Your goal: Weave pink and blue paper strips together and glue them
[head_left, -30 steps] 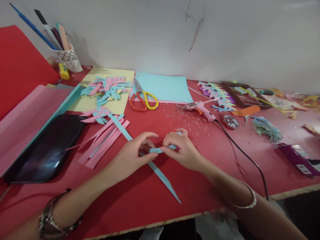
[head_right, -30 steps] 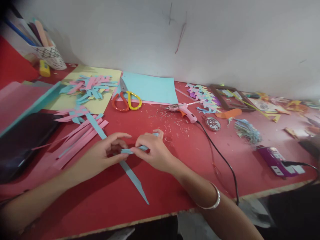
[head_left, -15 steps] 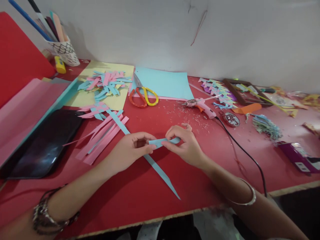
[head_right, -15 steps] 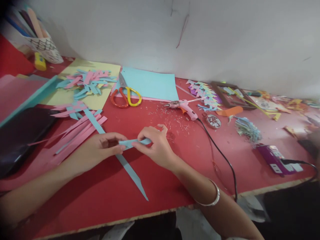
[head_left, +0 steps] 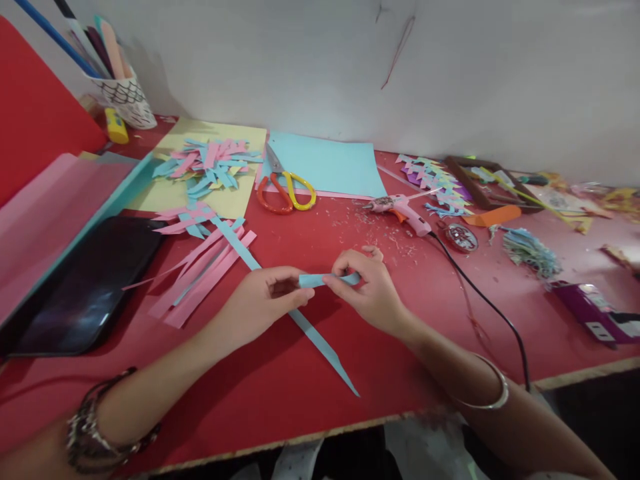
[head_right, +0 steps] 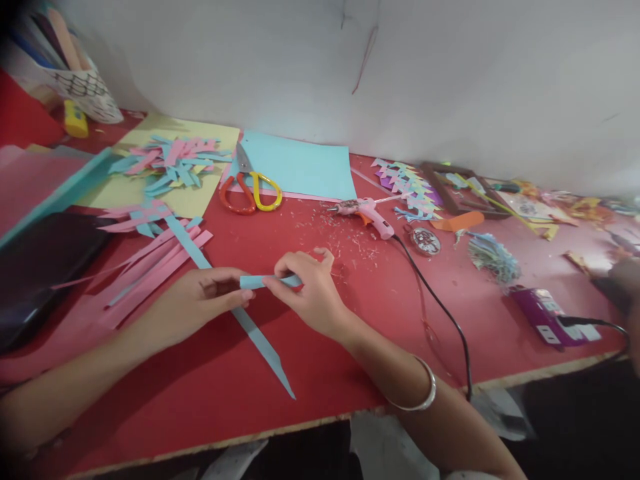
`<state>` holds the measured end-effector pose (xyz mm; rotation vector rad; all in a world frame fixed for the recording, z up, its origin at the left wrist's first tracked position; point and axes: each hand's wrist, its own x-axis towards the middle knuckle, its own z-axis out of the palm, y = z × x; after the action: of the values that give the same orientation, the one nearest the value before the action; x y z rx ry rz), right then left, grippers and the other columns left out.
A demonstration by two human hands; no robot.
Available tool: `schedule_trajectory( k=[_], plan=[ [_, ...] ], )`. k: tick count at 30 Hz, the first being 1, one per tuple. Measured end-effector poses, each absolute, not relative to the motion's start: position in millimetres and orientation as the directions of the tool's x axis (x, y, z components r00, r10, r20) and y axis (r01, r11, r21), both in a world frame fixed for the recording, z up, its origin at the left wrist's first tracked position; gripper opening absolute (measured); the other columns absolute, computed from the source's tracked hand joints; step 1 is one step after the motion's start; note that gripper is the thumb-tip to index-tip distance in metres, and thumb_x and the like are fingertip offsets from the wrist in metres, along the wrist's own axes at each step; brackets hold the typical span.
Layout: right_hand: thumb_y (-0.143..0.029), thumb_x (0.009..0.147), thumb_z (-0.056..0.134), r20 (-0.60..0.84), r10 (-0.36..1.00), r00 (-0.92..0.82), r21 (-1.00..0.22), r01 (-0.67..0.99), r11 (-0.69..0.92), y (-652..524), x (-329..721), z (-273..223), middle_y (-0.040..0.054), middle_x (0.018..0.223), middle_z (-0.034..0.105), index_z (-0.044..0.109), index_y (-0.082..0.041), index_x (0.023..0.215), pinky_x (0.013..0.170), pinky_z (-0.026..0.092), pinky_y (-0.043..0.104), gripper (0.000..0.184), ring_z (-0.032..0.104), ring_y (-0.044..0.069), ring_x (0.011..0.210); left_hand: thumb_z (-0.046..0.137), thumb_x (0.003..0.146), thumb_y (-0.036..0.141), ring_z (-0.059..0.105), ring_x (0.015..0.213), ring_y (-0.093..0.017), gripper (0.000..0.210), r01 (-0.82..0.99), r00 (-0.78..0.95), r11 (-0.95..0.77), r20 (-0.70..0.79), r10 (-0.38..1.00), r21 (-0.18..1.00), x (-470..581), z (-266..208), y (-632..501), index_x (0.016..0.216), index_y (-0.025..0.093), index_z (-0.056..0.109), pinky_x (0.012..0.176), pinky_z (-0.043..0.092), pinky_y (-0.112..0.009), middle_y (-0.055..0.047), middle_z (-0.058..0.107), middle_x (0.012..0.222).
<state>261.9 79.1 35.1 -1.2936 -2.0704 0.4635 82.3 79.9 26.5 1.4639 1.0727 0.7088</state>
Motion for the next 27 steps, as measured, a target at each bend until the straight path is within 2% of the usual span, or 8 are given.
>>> schedule_trajectory(
  k=[5,10,12,17,27],
  plan=[
    [-0.027,0.078,0.054,0.334,0.894,-0.299,-0.591,0.672,0.446,77,261,36,-0.0088,0.059,0.052,0.045,-0.018,0.064,0.081,0.020,0.031,0.019,0.043,0.006,0.054,0.057,0.069,0.037,0.060,0.060,-0.013,0.021,0.217,0.380,0.082,-0.161,0.911,0.973,83,32,79,0.066,0.018,0.065,0.057,0.048,-0.020,0.000,0.066,0.062],
    [-0.026,0.079,0.054,0.271,0.910,-0.312,-0.621,0.666,0.413,78,260,39,-0.0059,0.068,0.062,0.055,-0.021,0.079,0.083,0.019,0.033,0.005,0.054,0.010,0.063,0.058,0.067,0.035,0.059,0.055,-0.013,0.019,0.238,0.331,0.115,-0.192,0.924,0.964,82,38,81,0.063,0.019,0.067,0.056,0.048,-0.020,0.000,0.068,0.061],
    [-0.025,0.081,0.052,0.248,0.912,-0.327,-0.617,0.673,0.408,79,261,40,-0.0040,0.072,0.065,0.059,-0.022,0.082,0.083,0.020,0.034,0.008,0.056,0.011,0.066,0.058,0.068,0.035,0.059,0.054,-0.013,0.020,0.270,0.315,0.116,-0.202,0.927,0.956,81,39,82,0.061,0.020,0.068,0.055,0.048,-0.021,0.000,0.068,0.059],
    [-0.029,0.084,0.050,0.219,0.904,-0.368,-0.572,0.702,0.425,80,263,40,-0.0020,0.068,0.065,0.061,-0.021,0.071,0.078,0.022,0.034,0.019,0.053,0.010,0.062,0.059,0.068,0.038,0.058,0.051,-0.014,0.022,0.330,0.286,0.094,-0.194,0.938,0.939,79,39,83,0.060,0.021,0.069,0.054,0.048,-0.022,0.001,0.063,0.050],
    [-0.028,0.083,0.054,0.209,0.913,-0.350,-0.603,0.689,0.402,82,264,39,-0.0039,0.066,0.063,0.061,-0.019,0.070,0.075,0.022,0.032,0.017,0.051,0.008,0.057,0.057,0.070,0.040,0.057,0.050,-0.013,0.025,0.341,0.273,0.071,-0.171,0.947,0.937,75,37,84,0.064,0.020,0.070,0.053,0.046,-0.021,0.001,0.062,0.048]
  ],
)
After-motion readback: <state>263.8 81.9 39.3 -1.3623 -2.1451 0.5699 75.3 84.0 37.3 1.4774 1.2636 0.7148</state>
